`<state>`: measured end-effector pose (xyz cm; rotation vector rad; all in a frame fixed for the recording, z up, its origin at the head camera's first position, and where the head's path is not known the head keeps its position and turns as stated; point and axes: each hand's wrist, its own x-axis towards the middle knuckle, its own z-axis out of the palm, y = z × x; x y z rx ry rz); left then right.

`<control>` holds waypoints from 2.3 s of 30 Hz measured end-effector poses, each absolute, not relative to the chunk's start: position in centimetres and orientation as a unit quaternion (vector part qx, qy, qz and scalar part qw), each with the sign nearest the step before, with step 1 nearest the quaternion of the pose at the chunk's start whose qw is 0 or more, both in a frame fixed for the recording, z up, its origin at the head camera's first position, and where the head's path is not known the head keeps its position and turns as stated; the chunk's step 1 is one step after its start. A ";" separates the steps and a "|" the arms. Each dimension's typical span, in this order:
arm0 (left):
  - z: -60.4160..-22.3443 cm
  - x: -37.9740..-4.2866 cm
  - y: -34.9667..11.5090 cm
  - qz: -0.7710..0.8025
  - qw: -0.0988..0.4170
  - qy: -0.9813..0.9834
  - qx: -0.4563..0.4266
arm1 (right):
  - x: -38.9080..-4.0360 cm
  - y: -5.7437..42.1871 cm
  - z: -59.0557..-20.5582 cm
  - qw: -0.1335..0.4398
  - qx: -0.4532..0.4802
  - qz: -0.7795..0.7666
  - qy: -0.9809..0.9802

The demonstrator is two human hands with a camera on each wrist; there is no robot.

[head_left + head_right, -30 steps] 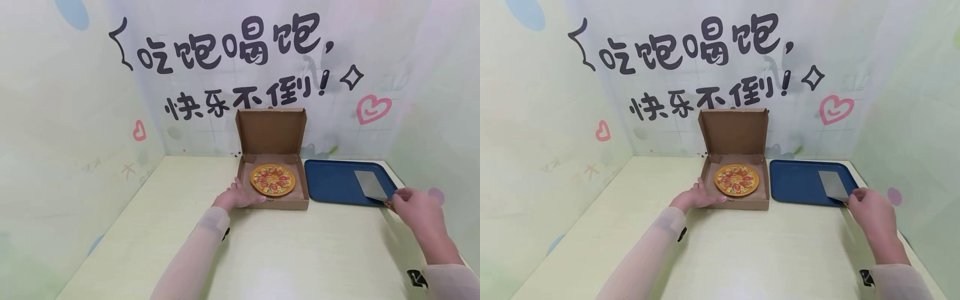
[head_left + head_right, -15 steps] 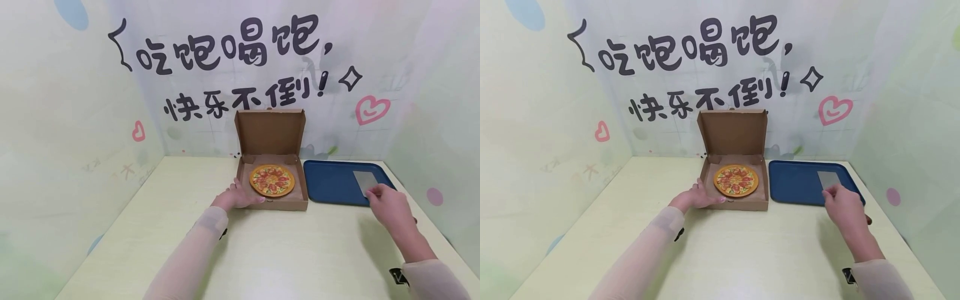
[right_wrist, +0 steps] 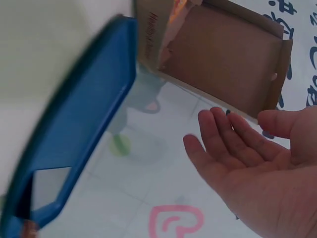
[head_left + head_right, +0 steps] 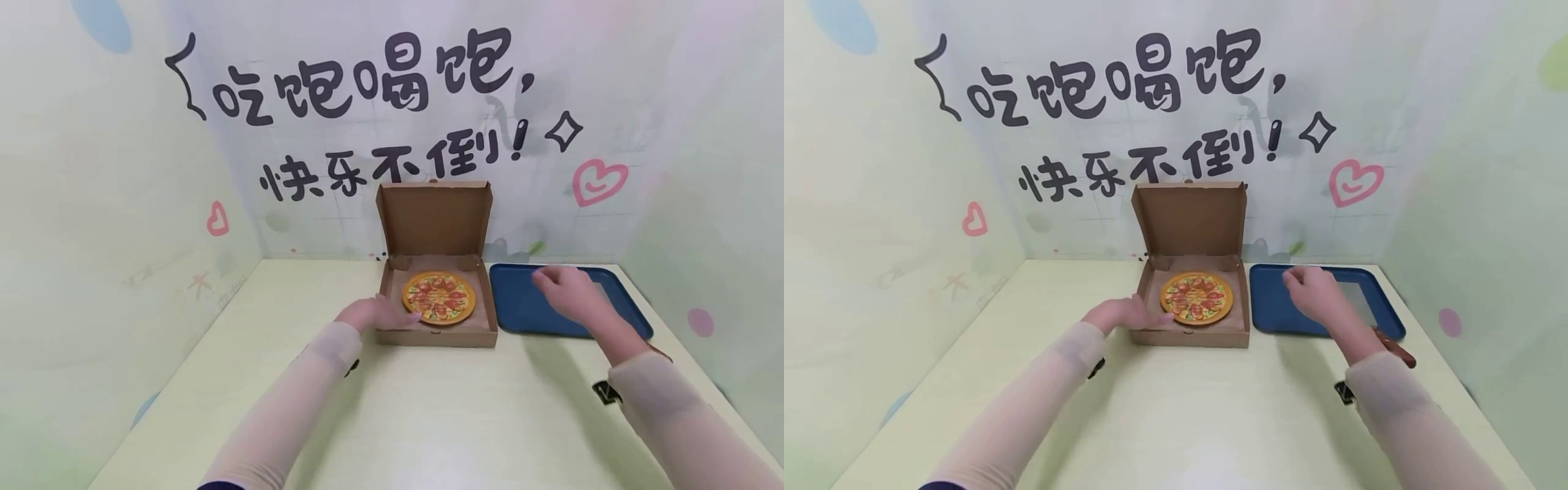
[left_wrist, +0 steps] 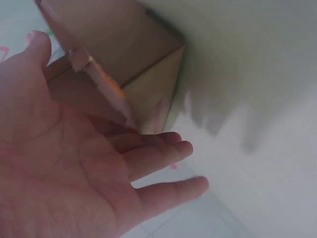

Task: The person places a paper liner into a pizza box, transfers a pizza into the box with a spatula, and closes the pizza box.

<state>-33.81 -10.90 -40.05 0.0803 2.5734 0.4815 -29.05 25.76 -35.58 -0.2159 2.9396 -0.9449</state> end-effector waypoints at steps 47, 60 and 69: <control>-30.0 -39.2 -13.3 0.440 -0.033 0.892 0.098 | -37.4 21.9 -28.2 0.122 -0.105 -0.574 0.803; -32.6 -35.2 -14.3 0.376 -0.015 0.921 0.101 | -34.4 22.9 -30.6 0.118 -0.135 -0.499 0.848; -35.2 -33.6 -13.9 0.260 0.014 0.953 0.153 | -32.4 22.1 -33.1 0.107 -0.145 -0.364 0.914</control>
